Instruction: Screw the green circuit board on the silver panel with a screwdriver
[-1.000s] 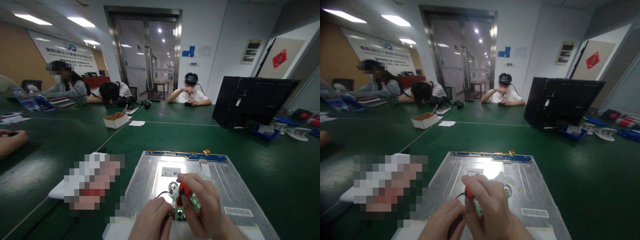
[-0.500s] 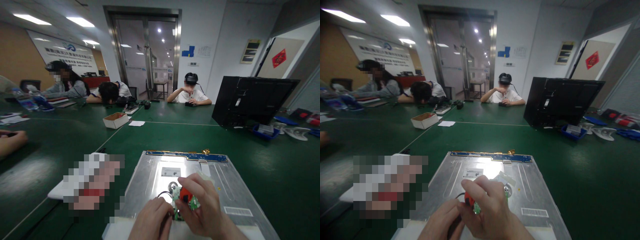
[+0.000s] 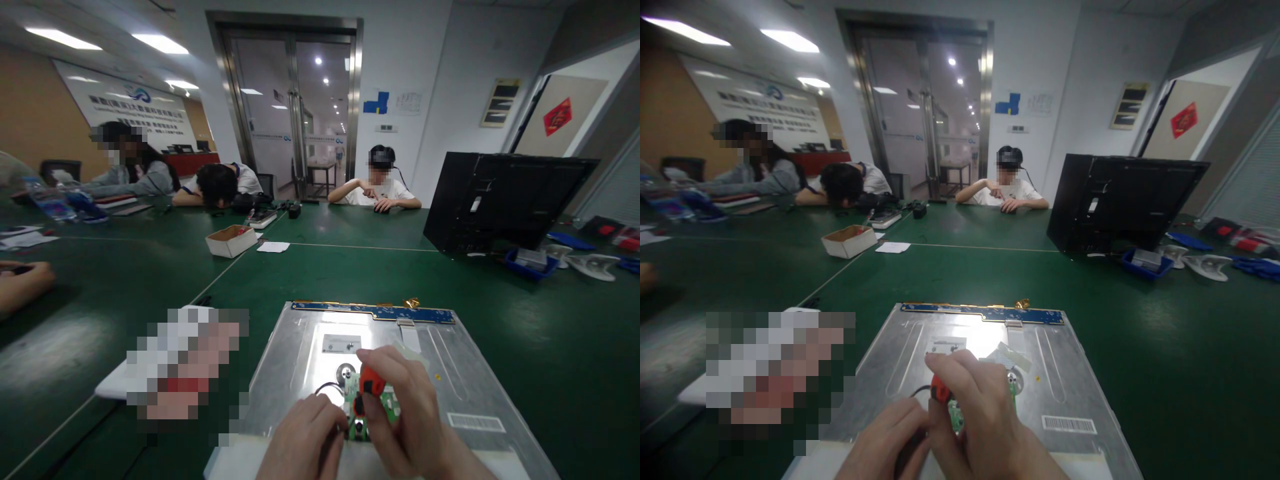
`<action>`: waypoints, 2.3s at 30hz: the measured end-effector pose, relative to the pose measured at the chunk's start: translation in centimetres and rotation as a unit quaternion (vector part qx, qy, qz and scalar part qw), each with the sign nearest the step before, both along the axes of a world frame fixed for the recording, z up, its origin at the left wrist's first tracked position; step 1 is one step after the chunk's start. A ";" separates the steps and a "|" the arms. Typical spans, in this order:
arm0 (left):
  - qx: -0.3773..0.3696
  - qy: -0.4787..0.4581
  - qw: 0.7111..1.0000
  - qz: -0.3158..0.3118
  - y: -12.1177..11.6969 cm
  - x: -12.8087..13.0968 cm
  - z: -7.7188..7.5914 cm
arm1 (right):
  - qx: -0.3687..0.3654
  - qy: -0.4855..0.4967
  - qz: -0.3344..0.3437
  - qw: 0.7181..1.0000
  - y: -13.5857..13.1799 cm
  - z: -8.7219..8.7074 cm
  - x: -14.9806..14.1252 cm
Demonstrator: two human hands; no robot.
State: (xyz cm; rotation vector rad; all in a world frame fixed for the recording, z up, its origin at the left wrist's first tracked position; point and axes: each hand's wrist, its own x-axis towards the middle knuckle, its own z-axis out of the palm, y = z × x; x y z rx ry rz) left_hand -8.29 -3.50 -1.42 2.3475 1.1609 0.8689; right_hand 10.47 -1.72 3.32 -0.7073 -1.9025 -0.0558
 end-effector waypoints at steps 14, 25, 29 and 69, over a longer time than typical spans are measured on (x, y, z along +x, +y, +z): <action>0.003 -0.011 1.000 0.003 0.1 0.0 -0.3 | 0.001 -0.015 0.013 1.000 0.2 -0.2 0.3; -0.015 -0.002 1.000 0.002 -0.2 0.1 0.7 | 0.015 0.019 -0.010 1.000 0.2 0.3 -0.5; -0.007 -0.004 1.000 0.006 -0.1 0.1 0.4 | 0.063 0.028 -0.030 0.997 0.5 0.3 -0.7; -0.019 0.003 1.000 -0.004 -0.1 0.0 0.0 | -0.030 -0.018 0.037 0.999 0.0 0.0 0.4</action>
